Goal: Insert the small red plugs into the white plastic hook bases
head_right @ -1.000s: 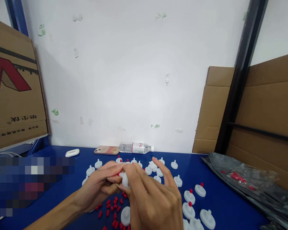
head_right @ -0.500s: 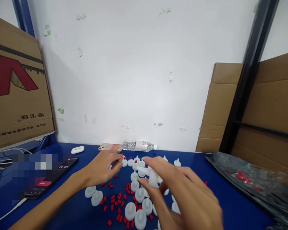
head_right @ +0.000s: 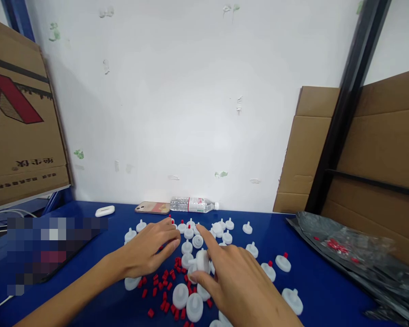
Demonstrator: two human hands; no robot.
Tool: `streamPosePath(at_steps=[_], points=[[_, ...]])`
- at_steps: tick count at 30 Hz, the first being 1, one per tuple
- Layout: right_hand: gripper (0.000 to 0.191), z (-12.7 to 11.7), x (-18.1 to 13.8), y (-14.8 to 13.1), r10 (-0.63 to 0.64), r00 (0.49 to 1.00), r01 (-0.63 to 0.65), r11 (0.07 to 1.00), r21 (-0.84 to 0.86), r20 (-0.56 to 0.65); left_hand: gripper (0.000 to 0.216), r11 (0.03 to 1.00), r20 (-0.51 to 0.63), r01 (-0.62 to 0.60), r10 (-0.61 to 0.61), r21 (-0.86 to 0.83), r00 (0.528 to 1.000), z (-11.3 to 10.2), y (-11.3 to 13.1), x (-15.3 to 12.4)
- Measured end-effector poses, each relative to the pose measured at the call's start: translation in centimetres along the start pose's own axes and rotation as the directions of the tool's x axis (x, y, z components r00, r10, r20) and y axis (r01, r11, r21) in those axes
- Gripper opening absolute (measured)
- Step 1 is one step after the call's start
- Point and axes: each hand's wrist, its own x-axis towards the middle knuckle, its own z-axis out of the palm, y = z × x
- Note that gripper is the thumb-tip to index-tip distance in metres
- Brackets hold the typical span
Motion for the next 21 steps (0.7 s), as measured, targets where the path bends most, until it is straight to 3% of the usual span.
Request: streamPosePath(at_steps=[5, 10, 12, 14, 18, 21], points=[[0.079, 0.3, 0.1, 0.2, -0.115, 0.979, 0.107, 0.993, -0.056, -0.171, 0.024, 0.967, -0.079, -0.132, 0.117, -0.216, 0.990, 0.3, 2.6, -0.4], [0.078, 0.2, 0.3, 0.3, -0.178, 0.946, 0.164, 0.984, -0.076, -0.269, 0.030, 0.908, -0.193, -0.145, 0.073, -0.393, 0.979, 0.5, 3.6, -0.2], [0.081, 0.0, 0.4, 0.2, -0.164, 0.937, 0.150, 0.986, -0.067, -0.309, 0.031, 0.953, -0.227, -0.070, 0.001, -0.294, 0.974, 0.3, 2.7, 0.3], [0.079, -0.3, 0.5, -0.1, -0.163, 0.920, 0.152, 0.987, -0.058, -0.355, 0.029, 0.997, -0.252, 0.072, -0.079, -0.040, 0.965, -0.1, 1.0, 0.7], [0.059, -1.4, 0.4, -1.0, -0.220, 0.895, 0.240, 0.971, 0.003, -0.387, 0.023, 0.962, -0.241, 0.199, -0.151, 0.188, 0.959, -0.5, -2.9, 0.9], [0.052, -2.0, 0.1, -1.4, -0.268, 0.859, 0.318, 0.947, 0.045, -0.436, 0.032, 0.916, -0.167, 0.237, -0.192, 0.323, 0.967, -0.4, -4.7, 0.7]])
